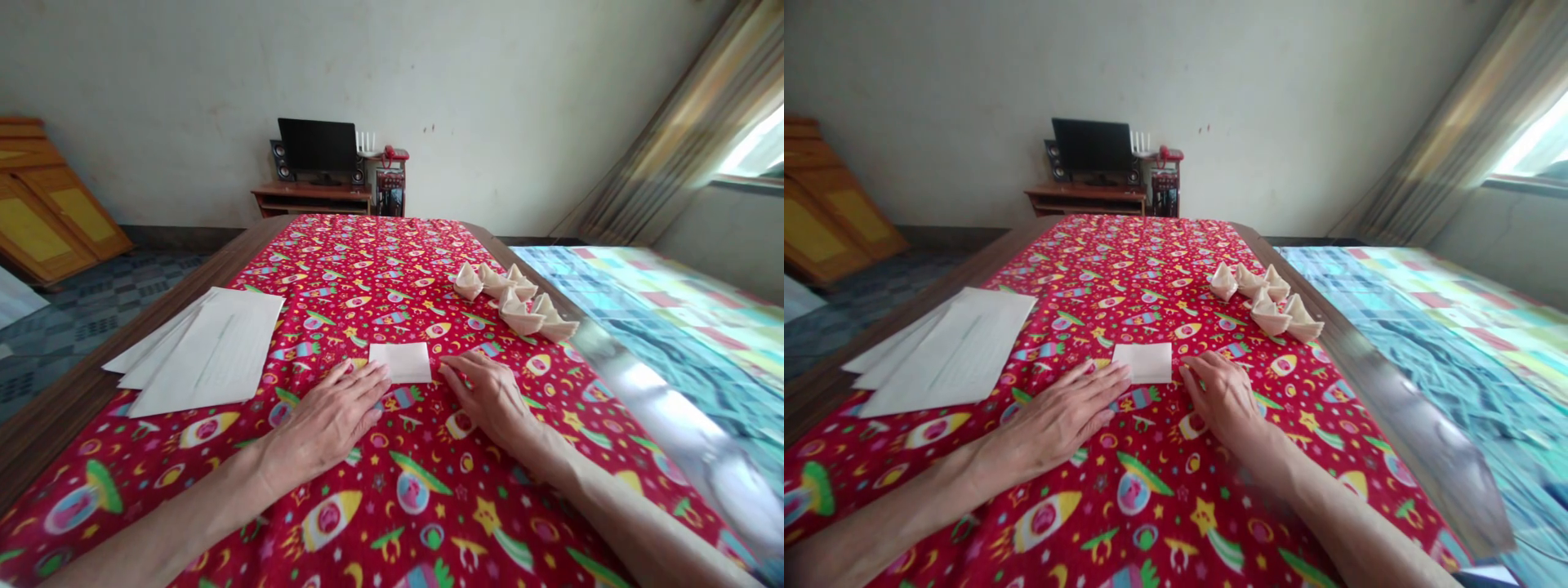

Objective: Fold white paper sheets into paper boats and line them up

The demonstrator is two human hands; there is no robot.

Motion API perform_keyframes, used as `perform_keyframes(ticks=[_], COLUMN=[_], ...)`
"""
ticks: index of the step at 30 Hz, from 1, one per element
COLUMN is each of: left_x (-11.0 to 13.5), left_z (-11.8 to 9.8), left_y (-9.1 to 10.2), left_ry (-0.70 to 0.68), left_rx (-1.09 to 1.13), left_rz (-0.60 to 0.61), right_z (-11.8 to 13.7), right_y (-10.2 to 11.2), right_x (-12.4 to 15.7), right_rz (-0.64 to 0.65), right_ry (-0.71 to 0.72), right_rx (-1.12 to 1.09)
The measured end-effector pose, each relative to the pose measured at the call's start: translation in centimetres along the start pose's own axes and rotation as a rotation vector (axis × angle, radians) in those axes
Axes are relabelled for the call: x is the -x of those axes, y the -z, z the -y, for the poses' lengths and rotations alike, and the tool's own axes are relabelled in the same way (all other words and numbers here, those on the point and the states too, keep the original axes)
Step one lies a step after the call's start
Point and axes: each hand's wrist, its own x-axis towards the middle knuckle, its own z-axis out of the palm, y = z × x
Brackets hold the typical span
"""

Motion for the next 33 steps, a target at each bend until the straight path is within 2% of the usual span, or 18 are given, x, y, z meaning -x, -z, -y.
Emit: perform_keyframes(ticks=[4,9,12,15,18,20,22,24,28,33], left_x=[0.0,0.2,0.2,0.1,-0.3,-0.6,-0.8,-0.9,-1.0,-0.8], left_z=[-0.5,-0.5,0.0,0.8,1.3,1.3,1.1,0.8,0.2,-0.9], left_y=[0.1,0.0,-0.2,-0.2,0.5,1.2,1.7,1.8,1.4,1.7], left_ry=[0.016,0.026,0.025,0.043,0.053,0.060,0.076,0.078,0.026,-0.094], left_rx=[-0.014,-0.031,-0.015,0.005,0.002,-0.009,-0.030,-0.056,-0.095,-0.033], left_rz=[-0.042,-0.152,-0.220,-0.287,-0.358,-0.380,-0.384,-0.384,-0.373,-0.267], right_z=[-0.1,0.6,1.1,1.2,0.9,0.6,0.5,0.7,2.1,3.6], right_y=[-0.5,-1.0,-1.2,-1.3,-0.8,-0.2,0.3,0.7,0.7,0.3], right_x=[-2.0,-3.8,-3.7,-3.3,-3.0,-3.1,-3.1,-2.9,-1.8,-0.6], right_rz=[0.108,0.233,0.240,0.139,-0.071,-0.201,-0.276,-0.276,-0.156,-0.106], right_ry=[-0.189,-0.296,-0.315,-0.316,-0.201,-0.074,0.047,0.174,0.446,0.627], right_rx=[-0.086,-0.081,-0.119,-0.225,-0.263,-0.204,-0.083,0.057,0.233,0.258])
